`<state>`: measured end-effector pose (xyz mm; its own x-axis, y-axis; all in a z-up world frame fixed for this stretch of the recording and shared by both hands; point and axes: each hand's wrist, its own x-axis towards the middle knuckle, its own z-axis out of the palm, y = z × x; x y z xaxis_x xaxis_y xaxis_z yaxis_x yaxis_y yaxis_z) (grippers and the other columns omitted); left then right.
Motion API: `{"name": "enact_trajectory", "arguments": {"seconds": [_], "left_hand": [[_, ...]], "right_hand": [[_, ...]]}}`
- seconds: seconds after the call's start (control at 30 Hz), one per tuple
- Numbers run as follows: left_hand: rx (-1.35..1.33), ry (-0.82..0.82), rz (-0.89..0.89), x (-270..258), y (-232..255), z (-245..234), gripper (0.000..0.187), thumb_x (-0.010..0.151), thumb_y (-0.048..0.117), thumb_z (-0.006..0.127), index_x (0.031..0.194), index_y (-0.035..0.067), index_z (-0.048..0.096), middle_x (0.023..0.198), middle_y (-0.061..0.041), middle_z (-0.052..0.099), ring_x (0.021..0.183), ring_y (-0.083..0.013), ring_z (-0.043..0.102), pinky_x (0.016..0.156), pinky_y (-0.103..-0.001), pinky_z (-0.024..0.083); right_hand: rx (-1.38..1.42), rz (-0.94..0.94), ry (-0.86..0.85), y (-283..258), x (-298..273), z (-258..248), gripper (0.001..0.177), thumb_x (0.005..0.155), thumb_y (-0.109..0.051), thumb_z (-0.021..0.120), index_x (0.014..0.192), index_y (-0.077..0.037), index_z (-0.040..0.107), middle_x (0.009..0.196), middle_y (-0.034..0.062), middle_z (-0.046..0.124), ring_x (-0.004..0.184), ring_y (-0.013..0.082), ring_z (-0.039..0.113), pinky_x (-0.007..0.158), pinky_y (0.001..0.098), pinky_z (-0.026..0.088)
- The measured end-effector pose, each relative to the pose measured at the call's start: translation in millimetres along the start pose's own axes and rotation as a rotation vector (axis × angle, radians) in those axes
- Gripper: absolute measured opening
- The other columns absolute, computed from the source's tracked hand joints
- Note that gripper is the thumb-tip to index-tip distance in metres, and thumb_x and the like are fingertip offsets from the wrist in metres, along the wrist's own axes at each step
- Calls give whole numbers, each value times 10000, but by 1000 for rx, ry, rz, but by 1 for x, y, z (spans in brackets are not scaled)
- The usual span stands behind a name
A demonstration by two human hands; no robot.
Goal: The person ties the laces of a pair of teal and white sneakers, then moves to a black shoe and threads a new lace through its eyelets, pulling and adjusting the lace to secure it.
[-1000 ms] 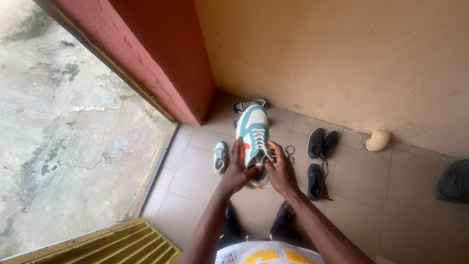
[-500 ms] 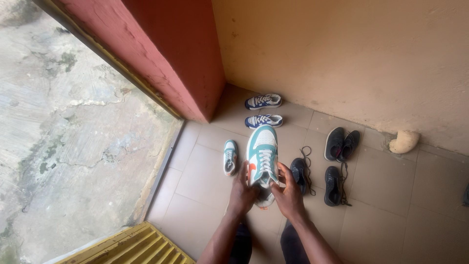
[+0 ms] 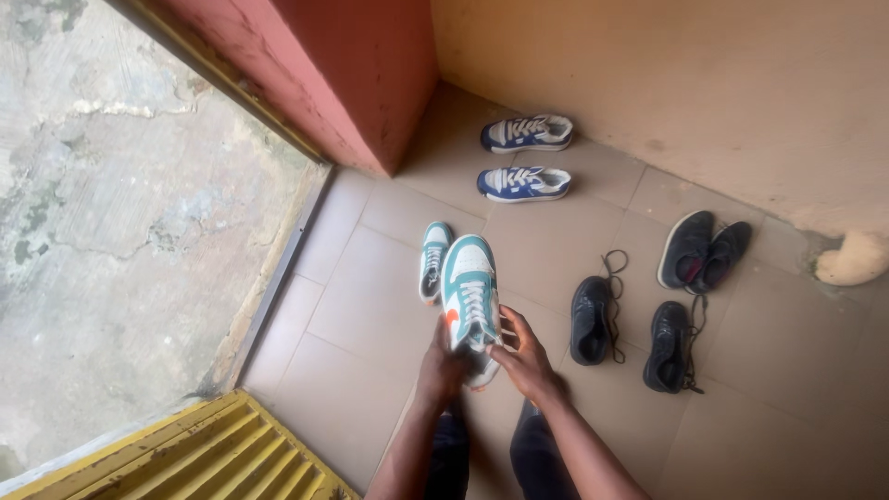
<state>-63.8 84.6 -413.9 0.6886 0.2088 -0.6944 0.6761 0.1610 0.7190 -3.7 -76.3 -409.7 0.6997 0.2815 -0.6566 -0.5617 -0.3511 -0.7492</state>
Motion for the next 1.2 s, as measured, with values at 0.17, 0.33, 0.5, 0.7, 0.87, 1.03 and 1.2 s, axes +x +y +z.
{"name": "enact_trajectory", "arguments": {"seconds": [0.17,0.33,0.5,0.7,0.87,1.03,1.2], "left_hand": [[-206,52,19,77,-94,-36,740,910,-35,534,1599,69,286,1269,-152,641,1016,-209,658,787,-303,554],[-455,95,131,144,-172,-78,619,969,-37,447,1575,28,337,1259,-173,608,978,-211,637,752,-306,546],[-482,206,6,205,-245,-115,771,863,-137,364,1585,111,255,1312,-178,549,999,-231,626,714,-352,539],[-638,178,133,264,-306,-132,737,912,-137,373,1603,73,224,1386,-191,511,1146,-239,621,856,-329,598],[-515,136,161,270,-300,-131,783,875,-135,311,1609,116,195,1335,-250,545,940,-315,607,580,-374,517],[-602,156,123,252,-266,-103,867,755,-201,262,1576,79,232,1344,-219,545,1031,-260,659,751,-323,589],[-481,172,152,199,-218,-58,811,808,-204,315,1579,46,281,1298,-195,571,1017,-225,633,741,-313,566]], "right_hand": [[375,140,-214,95,91,23,773,891,-358,689,1554,-130,365,1467,164,533,1353,241,533,1058,422,490],[200,326,-69,191,200,63,650,931,-349,668,1485,-76,467,1393,173,589,1223,257,631,966,418,556],[14,446,4,245,284,113,706,916,-281,690,1518,-107,364,1417,122,595,1235,276,624,904,419,605],[-205,525,121,255,347,159,819,961,-298,718,1581,-131,210,1490,177,478,1268,371,583,812,480,643],[-48,453,87,279,372,168,575,952,-112,514,1507,-161,371,1298,178,652,827,384,758,683,502,650],[-193,290,166,278,322,121,425,942,-91,489,1358,-87,577,1164,171,727,852,307,754,777,445,592],[-247,157,254,214,202,64,440,906,-65,512,1332,-98,617,1107,157,747,958,292,726,877,420,545]]}}
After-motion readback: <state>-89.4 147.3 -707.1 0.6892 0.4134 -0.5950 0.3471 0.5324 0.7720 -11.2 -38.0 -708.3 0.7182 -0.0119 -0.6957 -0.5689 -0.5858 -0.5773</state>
